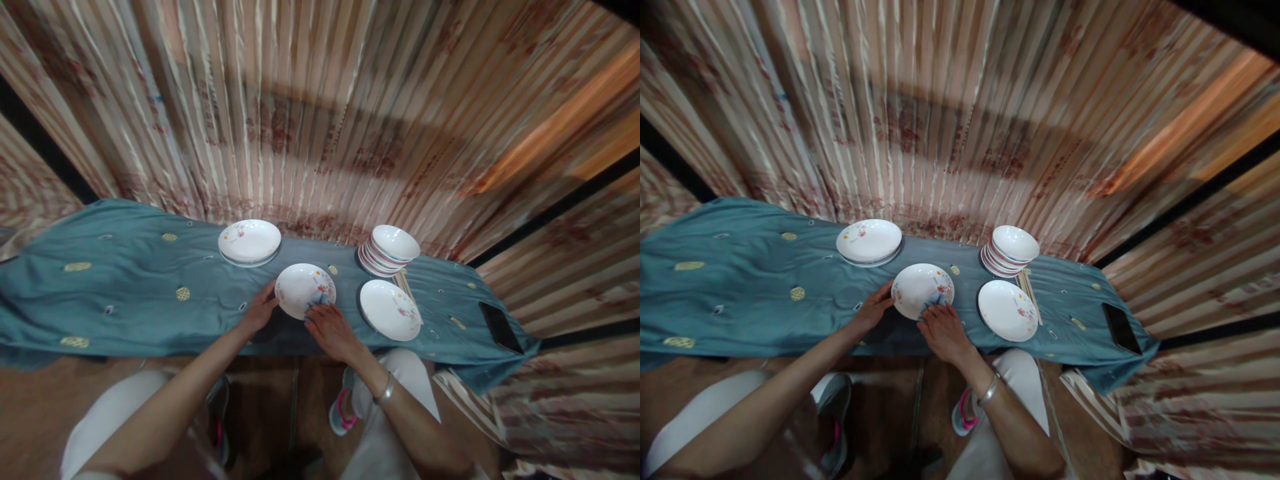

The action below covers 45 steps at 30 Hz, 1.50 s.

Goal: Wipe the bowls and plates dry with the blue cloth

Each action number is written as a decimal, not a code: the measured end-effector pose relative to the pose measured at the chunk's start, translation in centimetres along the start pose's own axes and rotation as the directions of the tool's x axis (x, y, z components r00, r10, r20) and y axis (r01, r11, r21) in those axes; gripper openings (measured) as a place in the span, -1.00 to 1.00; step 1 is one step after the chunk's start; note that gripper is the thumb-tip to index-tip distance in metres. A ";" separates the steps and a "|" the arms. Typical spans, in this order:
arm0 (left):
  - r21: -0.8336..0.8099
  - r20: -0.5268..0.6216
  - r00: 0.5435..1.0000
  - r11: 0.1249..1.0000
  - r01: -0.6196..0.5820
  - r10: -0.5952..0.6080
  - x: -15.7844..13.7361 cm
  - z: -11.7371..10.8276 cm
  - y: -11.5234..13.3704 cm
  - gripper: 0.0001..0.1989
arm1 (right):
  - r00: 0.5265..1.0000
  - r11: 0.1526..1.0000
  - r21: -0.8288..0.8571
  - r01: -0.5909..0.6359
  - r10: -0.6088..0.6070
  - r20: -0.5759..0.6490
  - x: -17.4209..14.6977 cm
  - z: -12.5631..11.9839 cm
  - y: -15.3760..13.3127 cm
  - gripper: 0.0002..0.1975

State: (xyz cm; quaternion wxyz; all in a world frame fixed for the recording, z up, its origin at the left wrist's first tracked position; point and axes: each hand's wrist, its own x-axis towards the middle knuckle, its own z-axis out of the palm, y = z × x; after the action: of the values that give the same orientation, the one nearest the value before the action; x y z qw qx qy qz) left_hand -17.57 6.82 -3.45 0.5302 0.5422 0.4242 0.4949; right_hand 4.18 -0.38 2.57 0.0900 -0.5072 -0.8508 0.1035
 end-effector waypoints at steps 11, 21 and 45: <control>0.031 0.029 1.000 0.999 -0.008 0.007 0.1 -0.4 -0.8 -0.26 | 0.991 0.975 -0.218 -0.050 0.022 -0.130 1.2 1.1 3.5 -0.74; 0.030 0.014 1.000 1.000 0.003 -0.003 0.2 -0.3 -1.0 -0.28 | 0.985 0.969 -0.225 -0.102 0.067 -0.157 3.3 1.4 4.5 -0.69; 0.054 0.010 0.999 0.998 0.043 -0.044 0.1 -0.5 -1.0 -0.35 | 0.989 0.984 -0.114 -0.137 0.129 -0.070 9.3 2.1 3.0 -0.59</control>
State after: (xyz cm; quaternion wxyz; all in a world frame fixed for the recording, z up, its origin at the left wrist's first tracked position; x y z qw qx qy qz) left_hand -17.96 7.05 -4.41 0.5285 0.5497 0.4459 0.4687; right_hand 1.83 9.05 0.23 0.0791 -0.5704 -0.8164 0.0426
